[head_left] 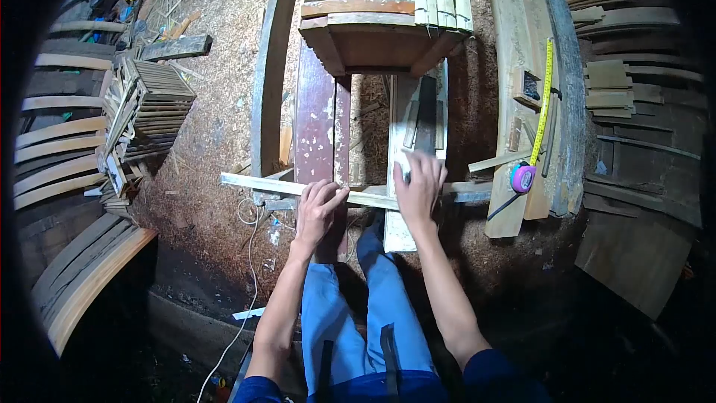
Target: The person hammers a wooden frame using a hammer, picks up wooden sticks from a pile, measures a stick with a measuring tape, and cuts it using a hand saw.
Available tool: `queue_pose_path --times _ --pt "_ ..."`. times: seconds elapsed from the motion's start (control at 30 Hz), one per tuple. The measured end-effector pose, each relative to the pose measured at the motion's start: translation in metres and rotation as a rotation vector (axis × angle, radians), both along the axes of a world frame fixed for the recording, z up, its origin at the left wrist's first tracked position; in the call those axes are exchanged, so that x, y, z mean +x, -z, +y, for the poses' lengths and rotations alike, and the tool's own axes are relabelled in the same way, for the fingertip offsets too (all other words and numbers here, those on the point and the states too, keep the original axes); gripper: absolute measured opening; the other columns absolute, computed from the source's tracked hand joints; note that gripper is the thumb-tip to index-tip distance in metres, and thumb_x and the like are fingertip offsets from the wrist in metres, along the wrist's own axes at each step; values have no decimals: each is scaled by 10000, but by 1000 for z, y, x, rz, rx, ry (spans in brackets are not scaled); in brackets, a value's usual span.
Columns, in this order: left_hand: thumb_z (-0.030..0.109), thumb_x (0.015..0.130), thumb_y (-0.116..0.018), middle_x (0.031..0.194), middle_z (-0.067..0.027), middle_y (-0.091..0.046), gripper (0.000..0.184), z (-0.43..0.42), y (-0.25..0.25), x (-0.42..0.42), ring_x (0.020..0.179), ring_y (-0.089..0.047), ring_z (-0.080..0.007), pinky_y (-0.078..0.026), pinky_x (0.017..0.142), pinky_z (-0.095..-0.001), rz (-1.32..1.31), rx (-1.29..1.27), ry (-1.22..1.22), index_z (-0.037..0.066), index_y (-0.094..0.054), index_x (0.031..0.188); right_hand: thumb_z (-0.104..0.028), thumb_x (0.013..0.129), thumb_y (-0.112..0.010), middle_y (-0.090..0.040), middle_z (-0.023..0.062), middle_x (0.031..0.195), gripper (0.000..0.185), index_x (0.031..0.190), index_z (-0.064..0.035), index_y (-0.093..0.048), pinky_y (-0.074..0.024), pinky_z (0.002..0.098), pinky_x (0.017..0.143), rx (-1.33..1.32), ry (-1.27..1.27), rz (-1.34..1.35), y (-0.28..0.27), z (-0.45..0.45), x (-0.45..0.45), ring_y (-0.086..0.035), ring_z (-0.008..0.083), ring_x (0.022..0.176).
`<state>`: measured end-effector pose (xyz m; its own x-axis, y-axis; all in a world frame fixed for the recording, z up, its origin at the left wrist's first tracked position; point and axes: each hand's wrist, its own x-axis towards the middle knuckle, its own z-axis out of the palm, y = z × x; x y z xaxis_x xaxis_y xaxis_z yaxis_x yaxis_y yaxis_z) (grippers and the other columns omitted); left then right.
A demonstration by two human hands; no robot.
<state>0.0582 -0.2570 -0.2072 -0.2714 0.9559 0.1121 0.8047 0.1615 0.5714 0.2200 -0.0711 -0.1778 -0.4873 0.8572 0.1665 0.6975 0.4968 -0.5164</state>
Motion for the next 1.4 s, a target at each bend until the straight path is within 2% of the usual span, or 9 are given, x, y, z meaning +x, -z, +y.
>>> queue_pose_path --times 0.13,0.27,0.43,0.53,0.7,0.8,0.93,1.17,1.4 --pt "6 773 -677 1193 -112 -668 522 5 1 -4 1216 -600 -324 -442 1065 -496 -47 -23 45 146 -726 1273 -237 900 -756 -641 102 1217 346 1213 -93 -726 -373 470 1054 -109 -150 -60 -13 -54 47 -564 303 1176" --pt "21 785 -659 1200 -118 -669 510 -10 -2 -14 1227 -597 -325 -424 1096 -502 -56 -74 78 145 -733 1274 -309 875 -786 -528 148 1422 597 1410 -115 -607 -323 513 1127 -190 -23 -146 -11 -73 77 -479 343 1308" --pt "-20 758 -654 1201 -121 -662 576 -25 -1 -18 1190 -606 -324 -445 1062 -492 -57 -70 116 139 -707 1309 -122 738 -863 -475 143 1483 777 1454 -179 -569 -312 551 1132 -181 -49 -289 1 -67 92 -477 335 1321" --pt "-20 758 -652 1199 -126 -658 576 -23 -2 -16 1175 -606 -333 -445 1060 -492 -42 -89 101 137 -701 1310 -99 731 -856 -502 130 1462 768 1443 -184 -581 -326 567 1114 -195 -147 -211 6 -54 98 -544 305 1247" --pt "-28 737 -671 1200 -133 -652 600 -21 6 -15 1187 -595 -342 -433 1074 -502 -43 -55 98 131 -695 1316 57 708 -787 -540 134 1419 615 1292 -116 -696 -500 426 971 -227 -243 -60 15 -21 105 -638 306 1106" --pt "-31 726 -681 1196 -128 -653 616 -28 6 -14 1187 -590 -352 -431 1079 -507 -35 -38 53 132 -694 1320 -62 732 -869 -538 130 1411 599 1300 -85 -682 -531 441 954 -337 -245 76 12 5 94 -647 318 1081" --pt "-26 727 -683 1198 -126 -652 617 -37 10 -8 1190 -587 -360 -442 1074 -499 -34 -34 22 144 -701 1320 -90 788 -848 -572 107 1377 531 1296 -96 -692 -526 434 970 -248 -332 -97 4 22 74 -637 300 1124" --pt "-40 728 -676 1211 -124 -648 619 -16 10 14 1212 -585 -347 -444 1069 -494 -18 -28 46 158 -700 1314 -143 920 -731 -642 116 1300 395 1309 -95 -689 -434 454 1062 -110 -280 -5 -3 -7 69 -573 330 1217" --pt "49 824 -712 1528 -152 -512 538 -6 9 25 1486 -405 -344 -293 1210 -501 -23 -174 16 137 -669 1352 -113 877 -738 -633 111 1309 373 1248 -84 -709 -380 474 1106 -91 -293 -103 10 -77 88 -556 294 1276"
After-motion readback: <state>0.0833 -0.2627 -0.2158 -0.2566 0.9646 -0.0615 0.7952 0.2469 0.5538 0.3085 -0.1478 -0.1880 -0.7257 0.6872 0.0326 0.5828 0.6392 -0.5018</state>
